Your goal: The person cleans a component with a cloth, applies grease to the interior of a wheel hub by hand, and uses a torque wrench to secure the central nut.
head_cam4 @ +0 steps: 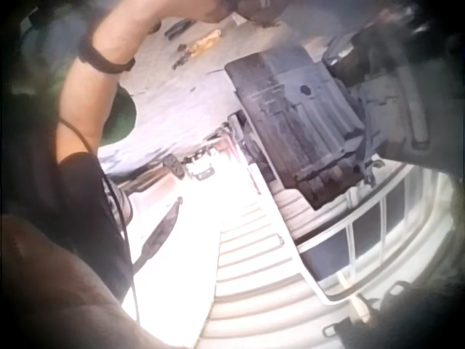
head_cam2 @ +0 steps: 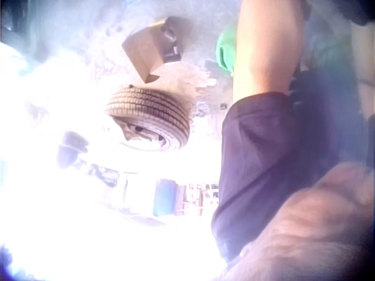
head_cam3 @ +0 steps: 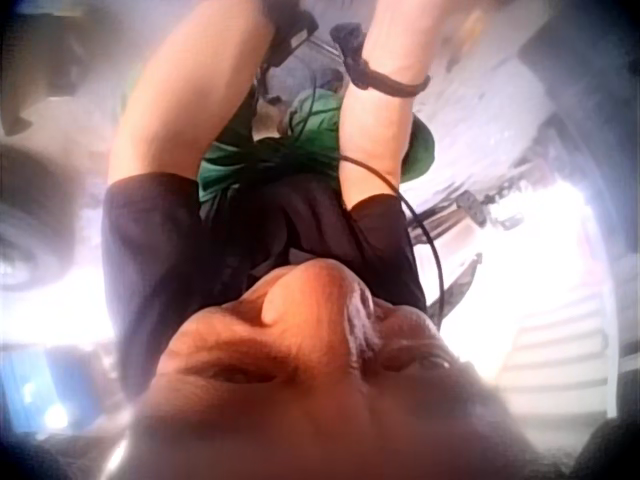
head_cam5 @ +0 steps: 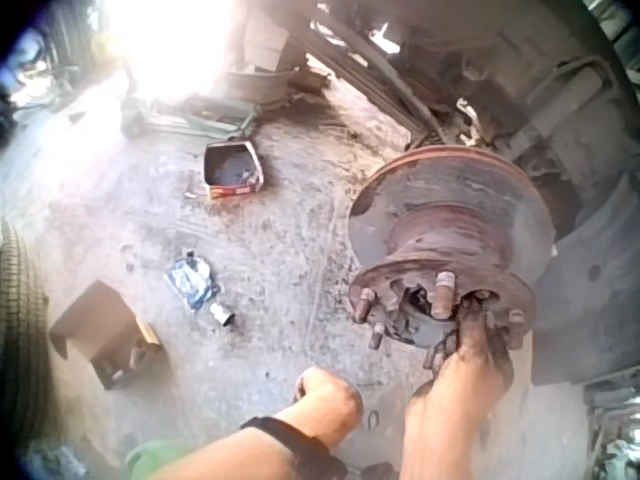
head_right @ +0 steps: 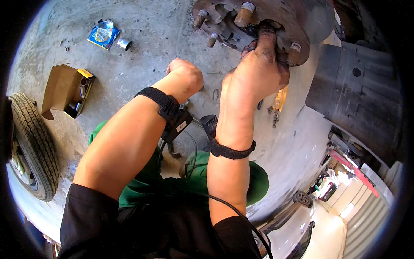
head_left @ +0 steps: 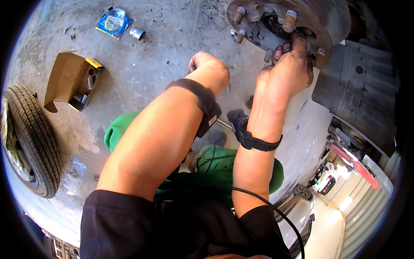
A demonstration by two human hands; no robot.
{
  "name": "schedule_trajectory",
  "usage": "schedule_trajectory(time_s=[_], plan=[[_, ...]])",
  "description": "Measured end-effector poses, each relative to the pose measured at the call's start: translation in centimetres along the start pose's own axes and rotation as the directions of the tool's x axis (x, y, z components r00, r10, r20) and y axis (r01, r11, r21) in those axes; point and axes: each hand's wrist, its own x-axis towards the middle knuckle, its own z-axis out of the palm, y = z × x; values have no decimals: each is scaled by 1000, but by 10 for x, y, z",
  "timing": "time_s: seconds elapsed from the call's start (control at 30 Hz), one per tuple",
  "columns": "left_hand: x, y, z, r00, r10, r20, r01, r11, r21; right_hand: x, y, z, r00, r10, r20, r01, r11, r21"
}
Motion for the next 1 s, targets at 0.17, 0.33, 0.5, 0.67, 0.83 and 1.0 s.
schedule_trajectory(time_s=[0.17, 0.33, 0.5, 0.67, 0.83, 1.0], plan=[[-12, -4, -7, 999, 33, -35, -34, 999, -17, 4, 4, -4, 999, -31, -35, 33, 998, 57], [-4, -8, 0, 999, -8, -52, 7, 1000, -17, 4, 2, 0, 999, 6, -50, 1, 990, 140], [-17, -1, -3, 994, 17, -109, -24, 998, -60, 7, 8, -6, 997, -73, -7, 73, 996, 48], [-24, -3, -3, 994, 56, -97, -59, 998, -25, 4, 1, -8, 1000, 24, -2, -24, 995, 102], [-7, 3, 4, 998, 19, -67, -20, 1000, -8, 6, -2, -4, 992, 126, 6, -126, 984, 122], [-24, 8, -5, 994, 62, -89, -65, 997, -31, 5, 4, -11, 997, 79, 26, -82, 987, 135]])
